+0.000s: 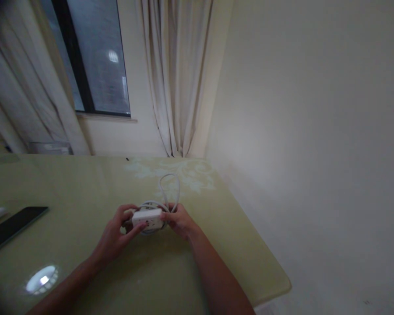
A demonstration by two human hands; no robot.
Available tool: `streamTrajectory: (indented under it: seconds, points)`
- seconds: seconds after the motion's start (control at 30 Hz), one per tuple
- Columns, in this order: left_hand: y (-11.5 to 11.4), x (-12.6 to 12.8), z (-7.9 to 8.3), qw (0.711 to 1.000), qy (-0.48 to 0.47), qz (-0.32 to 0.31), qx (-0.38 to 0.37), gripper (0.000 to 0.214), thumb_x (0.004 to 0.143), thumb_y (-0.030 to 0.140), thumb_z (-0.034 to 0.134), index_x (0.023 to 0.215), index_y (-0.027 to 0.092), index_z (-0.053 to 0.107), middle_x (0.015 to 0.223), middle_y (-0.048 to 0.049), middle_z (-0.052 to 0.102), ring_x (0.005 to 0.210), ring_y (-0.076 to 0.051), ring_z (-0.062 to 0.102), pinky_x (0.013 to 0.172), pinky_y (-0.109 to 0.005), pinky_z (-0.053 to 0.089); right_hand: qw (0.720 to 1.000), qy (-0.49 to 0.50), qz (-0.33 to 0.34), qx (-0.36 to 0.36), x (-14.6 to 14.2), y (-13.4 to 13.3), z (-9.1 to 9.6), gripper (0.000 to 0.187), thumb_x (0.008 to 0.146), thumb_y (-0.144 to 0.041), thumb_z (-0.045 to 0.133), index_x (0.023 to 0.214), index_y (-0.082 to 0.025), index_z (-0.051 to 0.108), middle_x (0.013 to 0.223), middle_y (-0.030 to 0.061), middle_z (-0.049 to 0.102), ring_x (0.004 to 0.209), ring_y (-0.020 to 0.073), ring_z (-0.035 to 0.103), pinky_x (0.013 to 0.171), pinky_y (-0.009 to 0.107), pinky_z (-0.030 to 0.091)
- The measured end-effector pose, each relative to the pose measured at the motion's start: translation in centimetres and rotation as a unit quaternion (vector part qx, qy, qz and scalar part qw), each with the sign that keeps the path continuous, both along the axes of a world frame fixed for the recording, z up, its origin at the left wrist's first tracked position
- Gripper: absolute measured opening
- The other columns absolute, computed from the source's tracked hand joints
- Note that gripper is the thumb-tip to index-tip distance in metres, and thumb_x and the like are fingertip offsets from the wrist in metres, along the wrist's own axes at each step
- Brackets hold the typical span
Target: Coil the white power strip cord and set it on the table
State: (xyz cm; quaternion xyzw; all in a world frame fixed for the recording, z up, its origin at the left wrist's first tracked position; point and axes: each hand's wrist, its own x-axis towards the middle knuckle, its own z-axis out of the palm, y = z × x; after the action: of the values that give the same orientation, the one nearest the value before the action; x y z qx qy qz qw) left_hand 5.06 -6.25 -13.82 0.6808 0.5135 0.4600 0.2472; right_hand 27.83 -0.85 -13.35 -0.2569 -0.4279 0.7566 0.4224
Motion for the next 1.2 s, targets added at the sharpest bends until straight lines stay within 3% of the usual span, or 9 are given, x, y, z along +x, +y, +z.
streamTrajectory:
  seconds: [0.27, 0.6, 0.87, 1.03, 1.2]
  points:
    - [0.4, -0.3, 0.4, 0.999, -0.036, -0.022, -0.018, 0.043, 0.088, 0.056, 0.071, 0.113, 0.022, 0.062, 0.082, 0.0003, 0.069, 0.063, -0.015, 0.057, 0.059, -0.026, 0.048, 1.000, -0.002, -0.023, -0.001, -0.6, -0.2, -0.1, 0.059, 0.045, -0.034, 0.107, 0.095, -0.014, 0.082, 0.083, 0.0027, 0.079, 0.074, 0.0151, 0.071, 0.070, 0.025, 0.054]
    - [0.6, -0.2, 1.3, 0.998, -0.045, -0.005, -0.042, 0.046, 0.083, 0.058, 0.072, 0.109, 0.022, 0.060, 0.076, 0.0014, 0.068, 0.061, -0.016, 0.057, 0.057, -0.026, 0.045, 0.997, -0.012, -0.077, 0.030, -1.2, -1.1, 1.2, 0.046, 0.058, -0.032, 0.102, 0.094, -0.016, 0.080, 0.085, 0.0011, 0.076, 0.075, 0.0119, 0.066, 0.071, 0.022, 0.050]
    - [0.7, -0.5, 0.7, 0.999, -0.032, 0.009, -0.017, 0.048, 0.083, 0.054, 0.075, 0.114, 0.023, 0.057, 0.077, 0.0032, 0.066, 0.063, -0.016, 0.057, 0.059, -0.026, 0.045, 0.983, -0.056, -0.134, 0.114, -1.6, -1.8, 1.5, 0.039, 0.061, -0.028, 0.098, 0.091, -0.018, 0.076, 0.080, -0.0025, 0.069, 0.072, 0.0118, 0.061, 0.066, 0.023, 0.047]
    - [0.6, -0.1, 0.5, 0.992, -0.108, -0.002, -0.058, 0.060, 0.088, 0.059, 0.070, 0.130, 0.020, 0.055, 0.085, -0.0002, 0.066, 0.077, -0.022, 0.069, 0.069, -0.032, 0.055, 0.979, -0.064, -0.161, 0.109, -1.6, -1.8, 1.1, 0.037, 0.065, -0.029, 0.093, 0.095, -0.018, 0.075, 0.077, -0.0027, 0.067, 0.069, 0.0119, 0.058, 0.065, 0.024, 0.046]
    - [0.6, 0.3, 0.2, 0.981, -0.163, 0.015, -0.109, 0.056, 0.084, 0.063, 0.073, 0.115, 0.022, 0.054, 0.089, -0.0022, 0.071, 0.083, -0.025, 0.074, 0.071, -0.035, 0.058, 0.965, -0.119, -0.173, 0.158, -1.8, -1.9, 1.2, 0.036, 0.071, -0.035, 0.090, 0.099, -0.018, 0.075, 0.082, -0.0005, 0.067, 0.073, 0.0138, 0.058, 0.066, 0.025, 0.049]
